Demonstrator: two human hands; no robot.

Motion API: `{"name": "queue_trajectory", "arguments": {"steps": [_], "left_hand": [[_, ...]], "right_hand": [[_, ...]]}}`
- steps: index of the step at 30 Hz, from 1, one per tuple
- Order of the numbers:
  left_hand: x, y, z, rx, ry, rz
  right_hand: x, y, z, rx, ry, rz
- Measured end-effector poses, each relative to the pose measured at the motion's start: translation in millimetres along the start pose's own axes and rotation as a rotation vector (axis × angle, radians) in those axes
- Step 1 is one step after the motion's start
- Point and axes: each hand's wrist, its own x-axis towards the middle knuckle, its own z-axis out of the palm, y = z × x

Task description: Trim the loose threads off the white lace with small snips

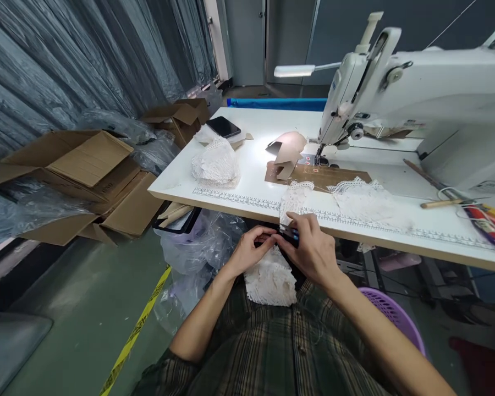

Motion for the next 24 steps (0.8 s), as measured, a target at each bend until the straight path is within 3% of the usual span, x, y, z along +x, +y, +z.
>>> {"name": "queue_trajectory", "arguments": {"steps": [3, 6, 10, 14, 18, 21, 24], "left_hand": [[2, 9, 1.2, -0.146, 0.012, -0.029], [4, 14, 7.2, -0.382, -0.044, -0.080], [8, 16, 23.9, -0.744, -0.223, -0.165], [11, 18, 35.5, -0.948, -0.247, -0.268], [9, 22, 27.4, -0.859, -0.049, -0.329], [5, 25, 15.6, -0.700, 0.073, -0.339], [2, 28, 7.1, -0.559, 0.109, -0.326]], "right_hand": [[15, -2, 0, -0.005, 0.002, -0.055], [15, -7, -5, 0.255, 0.122, -0.052], [0, -24, -15, 0.642, 0.233, 0.171], [-22, -36, -18, 0.859, 0.157, 0.435], [-39, -26, -14, 0.834, 0.074, 0.490], [-39, -9, -12, 0.683, -0.051, 0.411], [-27, 4, -8, 0.571, -0.178, 0.318]]}}
